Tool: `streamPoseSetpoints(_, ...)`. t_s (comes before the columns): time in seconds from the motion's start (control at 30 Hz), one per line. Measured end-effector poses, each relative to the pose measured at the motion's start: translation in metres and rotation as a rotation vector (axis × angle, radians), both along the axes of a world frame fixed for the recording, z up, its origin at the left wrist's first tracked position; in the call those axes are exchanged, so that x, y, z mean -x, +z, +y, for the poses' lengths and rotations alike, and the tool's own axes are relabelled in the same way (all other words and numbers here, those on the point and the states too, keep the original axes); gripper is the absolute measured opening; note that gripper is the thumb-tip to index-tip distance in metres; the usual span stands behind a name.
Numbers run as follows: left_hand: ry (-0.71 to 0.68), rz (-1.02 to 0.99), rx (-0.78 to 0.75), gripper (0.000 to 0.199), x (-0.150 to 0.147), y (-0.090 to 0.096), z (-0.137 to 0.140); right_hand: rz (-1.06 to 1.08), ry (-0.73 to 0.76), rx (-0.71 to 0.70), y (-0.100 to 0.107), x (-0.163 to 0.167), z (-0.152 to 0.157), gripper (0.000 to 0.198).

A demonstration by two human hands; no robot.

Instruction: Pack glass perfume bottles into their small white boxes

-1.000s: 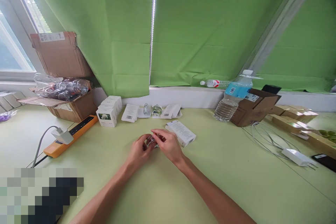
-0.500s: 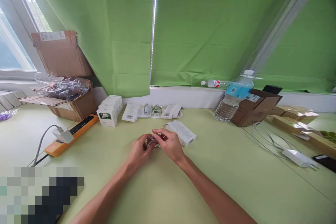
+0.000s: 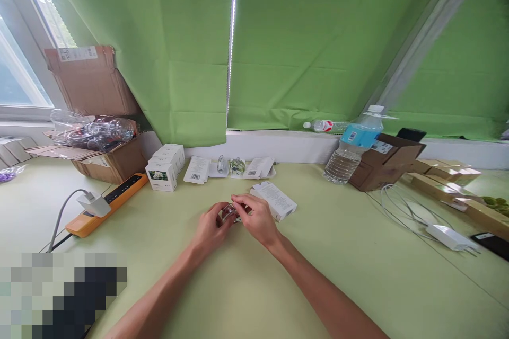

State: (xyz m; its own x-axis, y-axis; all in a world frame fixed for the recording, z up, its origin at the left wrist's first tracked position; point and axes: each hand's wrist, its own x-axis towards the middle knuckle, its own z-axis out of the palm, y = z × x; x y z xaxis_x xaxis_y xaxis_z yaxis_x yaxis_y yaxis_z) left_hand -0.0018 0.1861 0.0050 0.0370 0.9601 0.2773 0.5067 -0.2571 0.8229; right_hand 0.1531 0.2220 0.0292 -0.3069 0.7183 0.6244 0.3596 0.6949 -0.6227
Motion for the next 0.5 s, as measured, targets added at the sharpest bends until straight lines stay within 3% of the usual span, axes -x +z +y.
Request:
streamPoseSetpoints(0.17,-0.008,-0.003,-0.005,0.027,-0.0001,0.0001,0.0,-0.037,-0.059,-0.025,-0.0019,0.0014,0.0001,0.017)
streamPoseSetpoints(0.5,-0.006,-0.004,-0.001,0.028,-0.0011,0.0017,-0.0005,-0.008,-0.011,-0.07,-0.0006,0.0,-0.0009,0.016)
